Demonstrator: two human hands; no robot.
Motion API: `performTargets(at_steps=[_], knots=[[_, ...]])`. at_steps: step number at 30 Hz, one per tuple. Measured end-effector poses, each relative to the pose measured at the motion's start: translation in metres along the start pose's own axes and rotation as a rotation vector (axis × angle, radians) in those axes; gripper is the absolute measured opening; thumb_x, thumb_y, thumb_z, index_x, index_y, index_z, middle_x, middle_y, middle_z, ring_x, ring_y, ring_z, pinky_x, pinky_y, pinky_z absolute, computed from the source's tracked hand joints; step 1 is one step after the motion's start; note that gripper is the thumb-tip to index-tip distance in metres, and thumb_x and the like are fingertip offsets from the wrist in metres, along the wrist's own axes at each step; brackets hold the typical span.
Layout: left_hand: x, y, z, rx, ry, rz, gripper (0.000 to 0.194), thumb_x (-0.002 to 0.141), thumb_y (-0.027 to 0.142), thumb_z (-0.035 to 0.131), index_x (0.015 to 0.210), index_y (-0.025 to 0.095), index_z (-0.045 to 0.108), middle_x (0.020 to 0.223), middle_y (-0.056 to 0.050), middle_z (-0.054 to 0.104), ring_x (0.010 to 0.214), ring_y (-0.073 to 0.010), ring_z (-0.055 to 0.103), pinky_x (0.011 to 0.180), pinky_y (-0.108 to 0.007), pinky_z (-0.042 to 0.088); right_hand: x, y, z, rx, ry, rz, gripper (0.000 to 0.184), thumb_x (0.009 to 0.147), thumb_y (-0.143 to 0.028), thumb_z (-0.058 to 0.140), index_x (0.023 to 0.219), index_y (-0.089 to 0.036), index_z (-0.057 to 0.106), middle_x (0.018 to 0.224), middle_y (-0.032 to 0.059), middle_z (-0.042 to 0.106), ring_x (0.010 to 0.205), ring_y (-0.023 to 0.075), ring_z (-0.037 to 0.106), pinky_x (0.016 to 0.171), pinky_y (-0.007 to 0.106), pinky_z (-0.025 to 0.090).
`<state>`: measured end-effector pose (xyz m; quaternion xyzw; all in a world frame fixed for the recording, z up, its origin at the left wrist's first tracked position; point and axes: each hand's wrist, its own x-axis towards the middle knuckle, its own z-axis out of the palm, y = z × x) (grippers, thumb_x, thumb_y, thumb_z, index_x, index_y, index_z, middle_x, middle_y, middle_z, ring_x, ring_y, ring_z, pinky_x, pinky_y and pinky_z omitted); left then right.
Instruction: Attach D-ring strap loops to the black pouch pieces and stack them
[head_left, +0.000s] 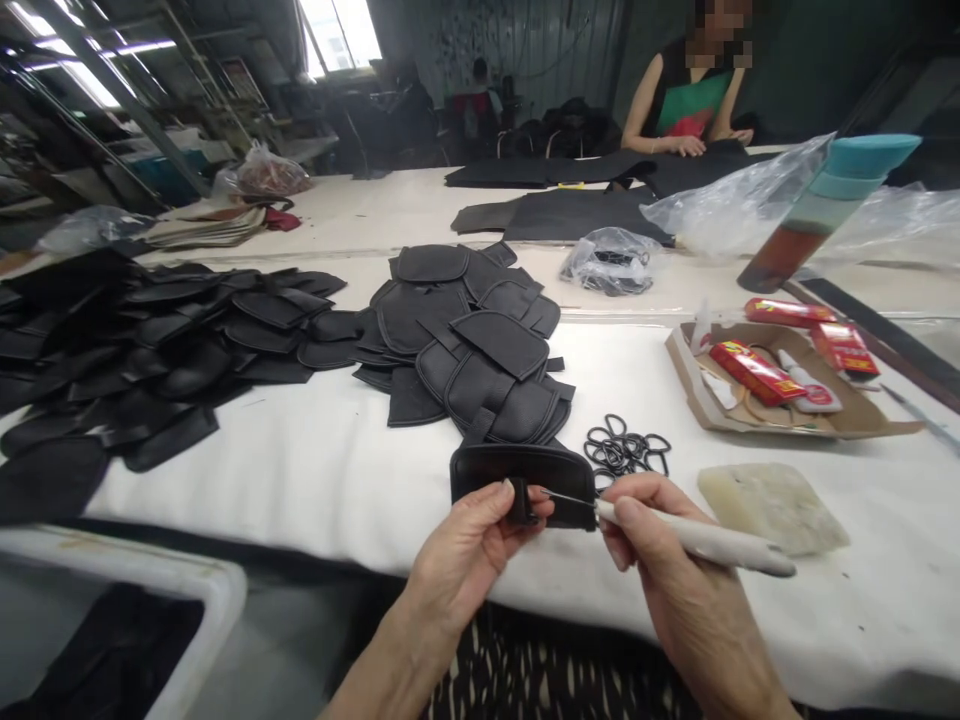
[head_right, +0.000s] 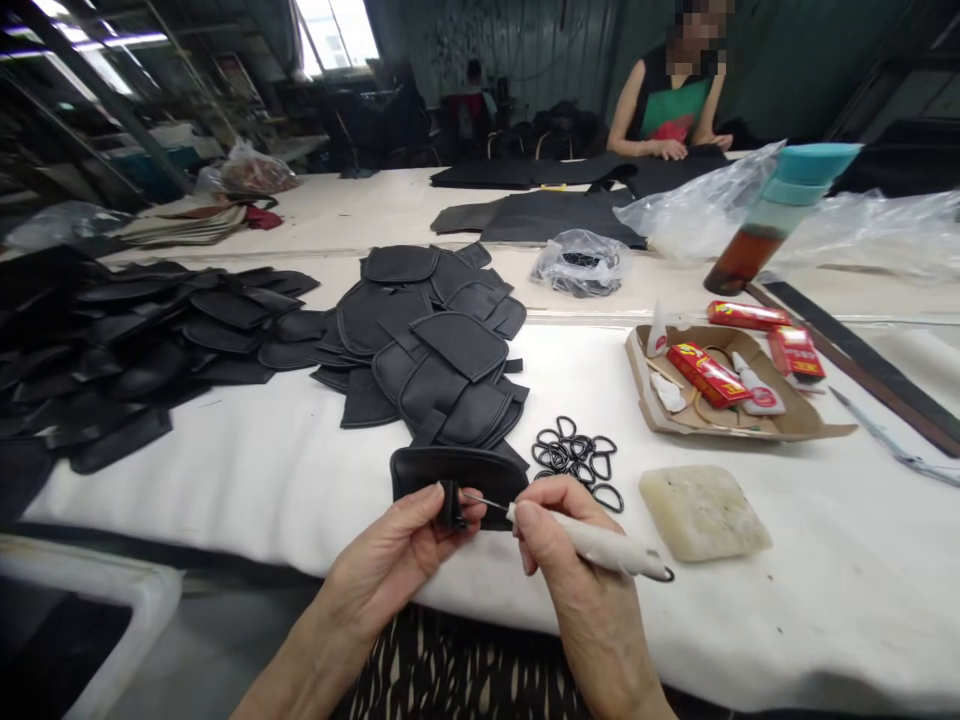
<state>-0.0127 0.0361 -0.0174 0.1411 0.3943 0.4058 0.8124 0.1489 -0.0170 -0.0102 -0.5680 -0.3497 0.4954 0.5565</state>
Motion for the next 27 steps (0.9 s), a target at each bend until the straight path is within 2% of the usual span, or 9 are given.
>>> performTargets(at_steps=[6,13,21,24,27], knots=[[0.001,0.001,-0.001,0.001,-0.033,-0.005,0.011,0.072,0.018,0.072,0.075,0.007,0.073,0.081,-0.010,0.074,0.078,-0.0186,0.068,0.078,-0.029,0.054,0.005,0.001,0.007,-0.114,0.010,-0.007,0.025,0.083,-0.047,0.058,0.075,-0.023,0.056,0.058,-0.0058,0.048,0.061,0.0123,0.041,0.060,0.026,0.031],[0.000,0.000,-0.001,-0.002,-0.061,0.008,0.014,0.068,0.020,0.076,0.075,0.008,0.074,0.081,-0.010,0.074,0.079,-0.0187,0.067,0.079,-0.029,0.053,0.007,-0.004,0.014,-0.225,0.019,-0.029,0.029,0.082,-0.048,0.056,0.071,-0.022,0.055,0.057,-0.0050,0.048,0.060,0.0131,0.044,0.057,0.026,0.033],[-0.001,-0.001,0.000,0.032,-0.055,0.031,0.014,0.074,0.020,0.070,0.078,0.007,0.073,0.081,-0.011,0.073,0.079,-0.0178,0.066,0.082,-0.029,0.050,0.007,-0.009,0.023,-0.223,-0.015,-0.039,0.028,0.082,-0.046,0.056,0.068,-0.021,0.055,0.058,-0.0032,0.051,0.060,0.0146,0.047,0.056,0.025,0.037],[-0.002,-0.005,0.002,0.043,-0.028,0.076,0.015,0.078,0.020,0.066,0.076,0.008,0.073,0.078,-0.010,0.073,0.076,-0.0174,0.065,0.081,-0.030,0.049,0.007,-0.012,0.024,-0.272,-0.021,-0.080,0.025,0.081,-0.044,0.058,0.068,-0.022,0.058,0.057,-0.0033,0.053,0.058,0.0141,0.049,0.054,0.024,0.039],[-0.003,-0.011,0.005,0.058,0.017,0.155,0.016,0.080,0.020,0.062,0.072,0.011,0.073,0.073,-0.007,0.072,0.070,-0.0156,0.064,0.077,-0.029,0.049,0.009,-0.015,0.021,-0.341,-0.090,-0.148,0.018,0.079,-0.037,0.059,0.069,-0.022,0.059,0.061,-0.0028,0.056,0.056,0.0134,0.050,0.052,0.023,0.039]])
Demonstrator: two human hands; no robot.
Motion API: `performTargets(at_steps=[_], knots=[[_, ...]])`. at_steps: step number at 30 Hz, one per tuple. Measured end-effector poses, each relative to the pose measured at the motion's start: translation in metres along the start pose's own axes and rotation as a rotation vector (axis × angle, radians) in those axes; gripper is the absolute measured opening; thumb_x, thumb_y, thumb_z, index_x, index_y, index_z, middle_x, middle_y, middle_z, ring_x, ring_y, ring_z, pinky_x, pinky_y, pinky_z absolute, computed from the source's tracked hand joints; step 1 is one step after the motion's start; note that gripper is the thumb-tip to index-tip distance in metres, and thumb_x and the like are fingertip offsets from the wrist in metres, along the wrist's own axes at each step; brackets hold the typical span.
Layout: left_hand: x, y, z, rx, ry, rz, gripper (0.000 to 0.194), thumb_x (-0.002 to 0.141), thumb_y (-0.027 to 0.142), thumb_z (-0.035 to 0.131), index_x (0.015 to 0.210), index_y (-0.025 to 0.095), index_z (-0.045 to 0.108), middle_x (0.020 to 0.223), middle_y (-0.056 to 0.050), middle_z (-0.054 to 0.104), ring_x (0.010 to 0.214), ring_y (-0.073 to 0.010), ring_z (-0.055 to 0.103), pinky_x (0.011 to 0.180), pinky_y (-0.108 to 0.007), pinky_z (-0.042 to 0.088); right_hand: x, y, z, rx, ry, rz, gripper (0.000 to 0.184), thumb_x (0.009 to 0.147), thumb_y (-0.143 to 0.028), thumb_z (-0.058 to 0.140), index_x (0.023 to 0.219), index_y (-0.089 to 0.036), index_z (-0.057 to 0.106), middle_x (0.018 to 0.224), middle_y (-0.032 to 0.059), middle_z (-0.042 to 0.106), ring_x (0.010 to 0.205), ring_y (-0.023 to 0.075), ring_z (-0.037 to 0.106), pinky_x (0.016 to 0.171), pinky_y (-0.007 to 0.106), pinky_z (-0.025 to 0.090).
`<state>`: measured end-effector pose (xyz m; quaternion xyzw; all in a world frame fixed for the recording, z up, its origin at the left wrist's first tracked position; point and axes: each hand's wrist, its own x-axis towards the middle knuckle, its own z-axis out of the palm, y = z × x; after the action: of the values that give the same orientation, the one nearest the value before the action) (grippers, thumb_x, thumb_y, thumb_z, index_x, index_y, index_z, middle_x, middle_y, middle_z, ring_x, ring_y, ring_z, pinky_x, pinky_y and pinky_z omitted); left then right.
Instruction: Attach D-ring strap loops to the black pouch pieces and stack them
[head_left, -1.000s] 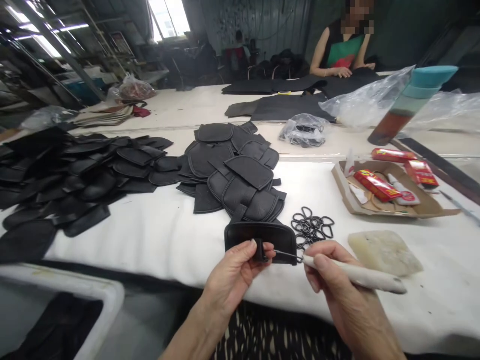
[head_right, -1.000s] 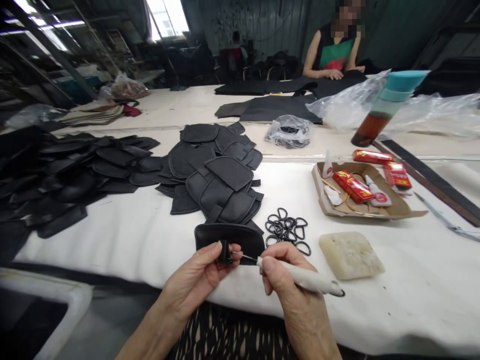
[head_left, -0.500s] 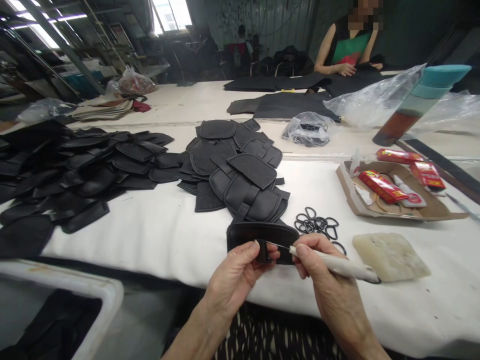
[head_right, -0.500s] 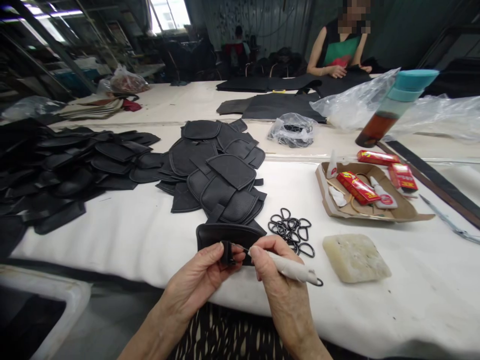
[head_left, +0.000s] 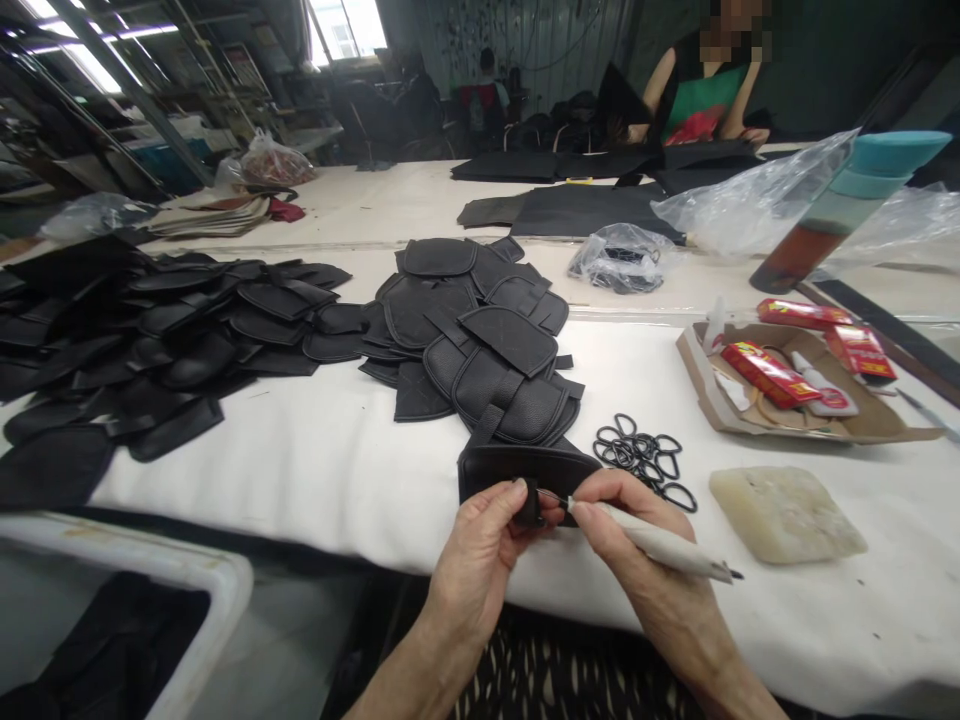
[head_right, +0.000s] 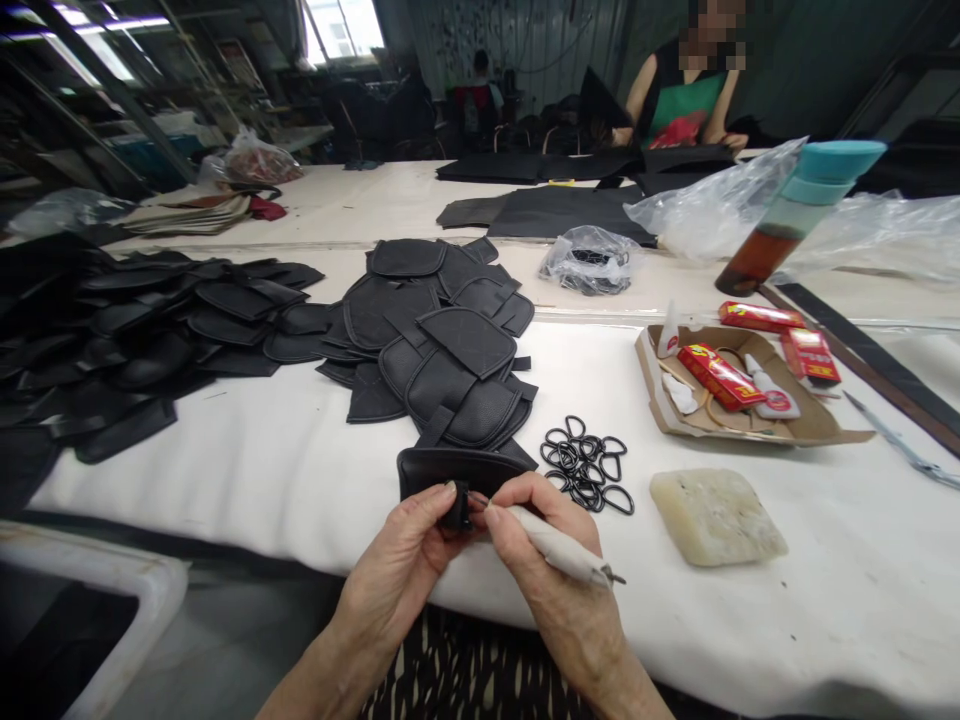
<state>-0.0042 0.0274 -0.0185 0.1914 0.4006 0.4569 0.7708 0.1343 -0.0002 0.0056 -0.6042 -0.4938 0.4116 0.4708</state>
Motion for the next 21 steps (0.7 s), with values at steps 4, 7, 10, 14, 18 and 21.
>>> performTargets(at_steps=[4,7,10,14,18,21], knots=[[-0.002,-0.003,0.005,0.024,0.068,0.050,0.018,0.078,0.022,0.063,0.067,0.011,0.071,0.068,-0.005,0.070,0.065,-0.0146,0.063,0.073,-0.028,0.049,0.000,0.000,-0.009,-0.050,-0.104,-0.107,0.012,0.080,-0.030,0.058,0.071,-0.022,0.059,0.069,-0.0015,0.060,0.064,0.0144,0.053,0.057,0.023,0.041],[-0.002,-0.002,0.008,0.016,0.118,0.034,0.018,0.075,0.024,0.067,0.063,0.010,0.069,0.065,-0.005,0.069,0.062,-0.0146,0.063,0.071,-0.028,0.050,-0.002,0.003,-0.018,-0.048,-0.070,-0.134,0.012,0.080,-0.029,0.059,0.070,-0.023,0.058,0.072,-0.0009,0.059,0.067,0.0151,0.053,0.057,0.023,0.041],[-0.002,-0.001,0.009,0.004,0.154,0.027,0.017,0.071,0.024,0.070,0.063,0.010,0.068,0.065,-0.006,0.069,0.062,-0.0154,0.063,0.070,-0.029,0.051,-0.006,0.005,-0.026,-0.010,-0.016,-0.118,0.012,0.079,-0.030,0.061,0.070,-0.023,0.058,0.074,0.0004,0.060,0.068,0.0165,0.054,0.055,0.024,0.041],[-0.001,-0.002,0.009,-0.007,0.186,0.031,0.015,0.070,0.024,0.071,0.063,0.011,0.067,0.063,-0.005,0.069,0.060,-0.0151,0.064,0.069,-0.029,0.052,-0.010,0.003,-0.032,0.004,0.062,-0.114,0.012,0.076,-0.031,0.063,0.067,-0.024,0.060,0.071,0.0008,0.061,0.064,0.0168,0.055,0.053,0.024,0.043],[0.000,-0.003,0.008,-0.012,0.194,0.030,0.016,0.070,0.024,0.070,0.062,0.011,0.067,0.063,-0.005,0.069,0.059,-0.0149,0.064,0.068,-0.029,0.051,-0.016,-0.003,-0.034,0.052,0.103,-0.071,0.013,0.074,-0.033,0.065,0.065,-0.024,0.062,0.070,0.0016,0.059,0.063,0.0169,0.053,0.054,0.025,0.044],[-0.001,-0.003,0.008,-0.015,0.184,0.033,0.016,0.070,0.024,0.070,0.063,0.010,0.067,0.063,-0.006,0.069,0.060,-0.0148,0.064,0.068,-0.028,0.051,-0.023,-0.007,-0.038,0.152,0.092,-0.037,0.013,0.074,-0.035,0.066,0.068,-0.024,0.062,0.070,0.0015,0.056,0.063,0.0160,0.050,0.055,0.025,0.043]])
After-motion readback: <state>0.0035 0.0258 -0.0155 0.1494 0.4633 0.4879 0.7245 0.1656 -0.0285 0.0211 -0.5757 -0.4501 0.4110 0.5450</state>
